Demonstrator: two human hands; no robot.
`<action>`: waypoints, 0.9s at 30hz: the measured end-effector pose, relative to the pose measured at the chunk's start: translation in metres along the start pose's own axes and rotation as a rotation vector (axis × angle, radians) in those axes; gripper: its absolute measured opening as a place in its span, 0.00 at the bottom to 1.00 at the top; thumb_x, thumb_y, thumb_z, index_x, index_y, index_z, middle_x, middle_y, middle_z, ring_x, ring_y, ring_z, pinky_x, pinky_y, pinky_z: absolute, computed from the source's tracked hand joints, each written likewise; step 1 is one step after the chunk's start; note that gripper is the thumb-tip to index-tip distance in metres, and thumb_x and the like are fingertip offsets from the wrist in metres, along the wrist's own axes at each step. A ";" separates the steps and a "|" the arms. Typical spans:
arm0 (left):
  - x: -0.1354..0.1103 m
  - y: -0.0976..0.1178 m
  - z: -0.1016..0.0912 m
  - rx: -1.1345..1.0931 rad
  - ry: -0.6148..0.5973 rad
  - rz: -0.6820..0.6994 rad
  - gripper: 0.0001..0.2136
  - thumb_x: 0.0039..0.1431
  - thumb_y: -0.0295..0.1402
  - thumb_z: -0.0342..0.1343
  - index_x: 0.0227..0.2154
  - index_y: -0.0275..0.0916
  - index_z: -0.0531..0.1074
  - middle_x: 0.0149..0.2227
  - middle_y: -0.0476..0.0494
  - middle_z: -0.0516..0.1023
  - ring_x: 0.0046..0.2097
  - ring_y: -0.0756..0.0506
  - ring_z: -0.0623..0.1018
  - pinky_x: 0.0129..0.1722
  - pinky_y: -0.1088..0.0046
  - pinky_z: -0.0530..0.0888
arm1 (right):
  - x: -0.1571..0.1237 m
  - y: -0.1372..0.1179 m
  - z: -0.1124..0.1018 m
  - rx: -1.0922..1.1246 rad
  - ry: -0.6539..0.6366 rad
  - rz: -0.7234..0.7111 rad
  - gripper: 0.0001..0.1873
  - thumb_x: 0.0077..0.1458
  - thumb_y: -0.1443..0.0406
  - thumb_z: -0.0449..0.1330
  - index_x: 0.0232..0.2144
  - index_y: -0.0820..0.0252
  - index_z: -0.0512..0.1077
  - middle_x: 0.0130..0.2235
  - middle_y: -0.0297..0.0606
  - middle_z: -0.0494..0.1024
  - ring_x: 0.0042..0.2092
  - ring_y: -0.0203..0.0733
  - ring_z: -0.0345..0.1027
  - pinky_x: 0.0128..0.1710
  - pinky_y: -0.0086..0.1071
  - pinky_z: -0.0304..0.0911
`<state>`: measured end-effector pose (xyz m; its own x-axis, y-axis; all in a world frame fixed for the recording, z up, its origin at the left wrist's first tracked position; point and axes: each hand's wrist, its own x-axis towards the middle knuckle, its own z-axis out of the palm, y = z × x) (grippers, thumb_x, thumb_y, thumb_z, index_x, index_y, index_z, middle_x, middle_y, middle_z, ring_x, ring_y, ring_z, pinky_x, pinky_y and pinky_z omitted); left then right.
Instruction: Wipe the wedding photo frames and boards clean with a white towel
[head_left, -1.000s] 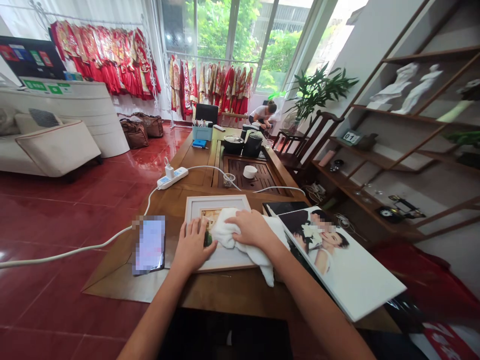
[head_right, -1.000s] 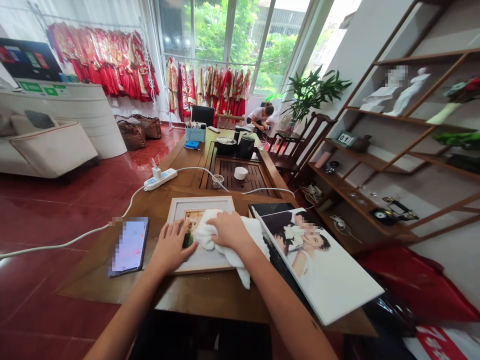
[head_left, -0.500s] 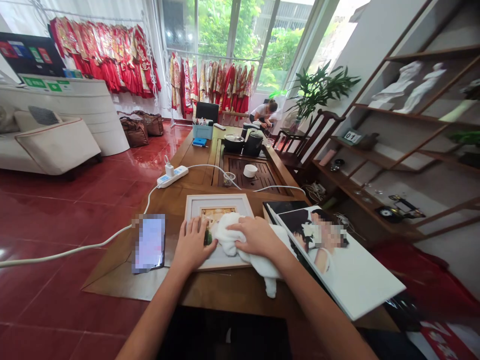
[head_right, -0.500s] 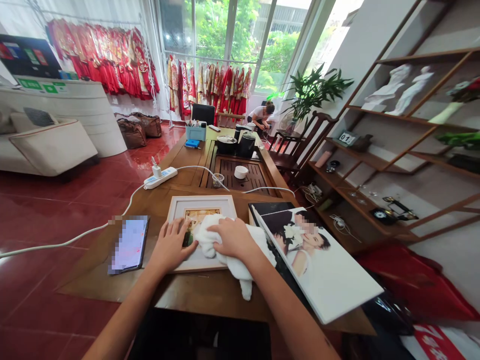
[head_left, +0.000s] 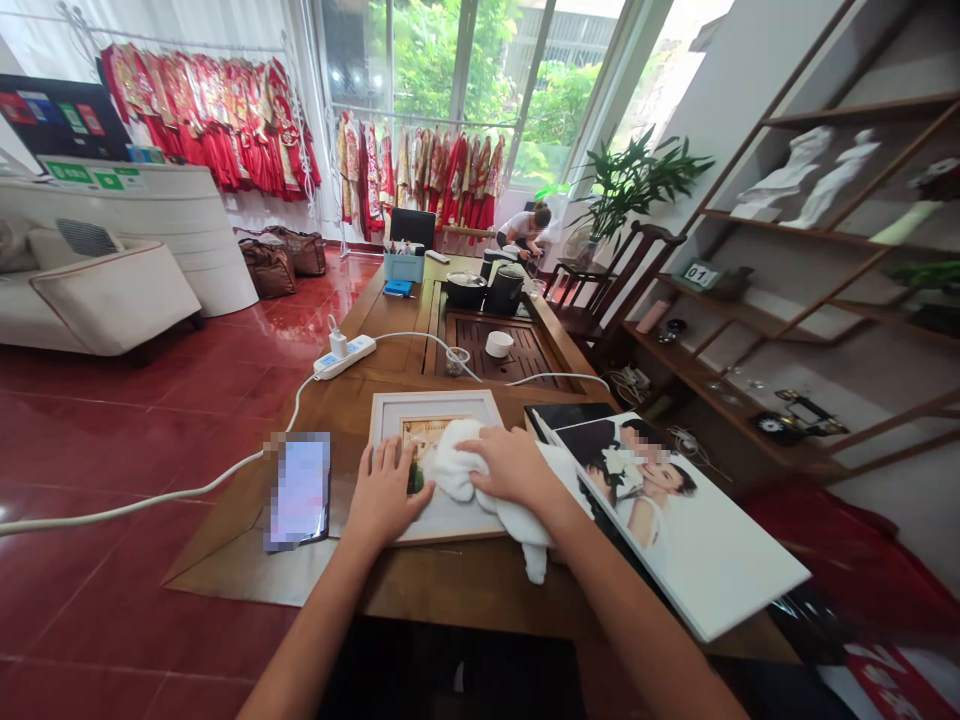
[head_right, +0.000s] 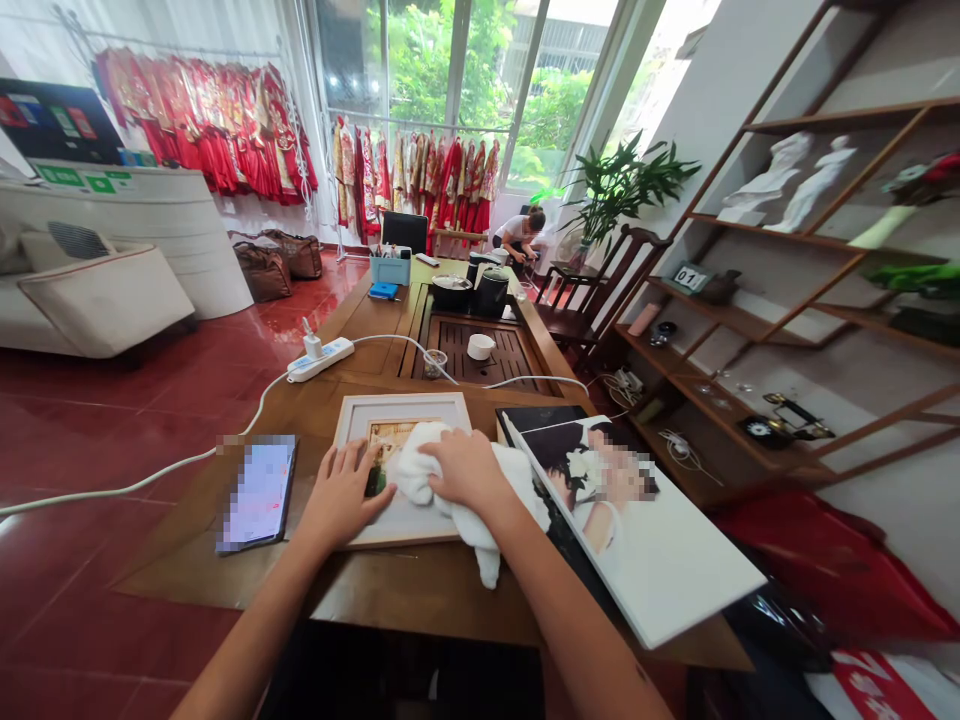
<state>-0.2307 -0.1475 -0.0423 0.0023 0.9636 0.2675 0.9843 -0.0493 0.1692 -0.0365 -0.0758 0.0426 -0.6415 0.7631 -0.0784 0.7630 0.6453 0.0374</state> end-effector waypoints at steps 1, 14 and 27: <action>0.000 0.000 0.000 -0.001 0.001 -0.001 0.28 0.60 0.48 0.44 0.59 0.40 0.58 0.61 0.37 0.61 0.63 0.38 0.58 0.63 0.55 0.49 | 0.002 0.004 -0.001 -0.037 0.015 0.067 0.22 0.53 0.59 0.56 0.52 0.47 0.69 0.44 0.43 0.73 0.48 0.50 0.64 0.45 0.40 0.52; -0.001 0.000 -0.001 0.010 0.003 0.018 0.28 0.59 0.47 0.46 0.60 0.40 0.57 0.61 0.37 0.61 0.63 0.38 0.58 0.63 0.54 0.49 | 0.012 -0.016 0.006 0.022 0.038 -0.056 0.23 0.53 0.58 0.57 0.52 0.46 0.68 0.45 0.41 0.72 0.49 0.48 0.63 0.46 0.39 0.52; -0.001 0.001 -0.001 -0.014 0.003 0.011 0.31 0.57 0.46 0.49 0.60 0.36 0.56 0.60 0.35 0.62 0.62 0.38 0.59 0.63 0.54 0.50 | 0.031 -0.020 0.011 0.021 0.044 -0.140 0.24 0.53 0.55 0.57 0.53 0.44 0.67 0.47 0.40 0.72 0.50 0.47 0.62 0.49 0.40 0.51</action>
<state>-0.2304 -0.1487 -0.0416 0.0122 0.9620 0.2726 0.9816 -0.0635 0.1801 -0.0706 -0.0657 0.0289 -0.7443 0.6667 -0.0381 0.6669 0.7451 0.0086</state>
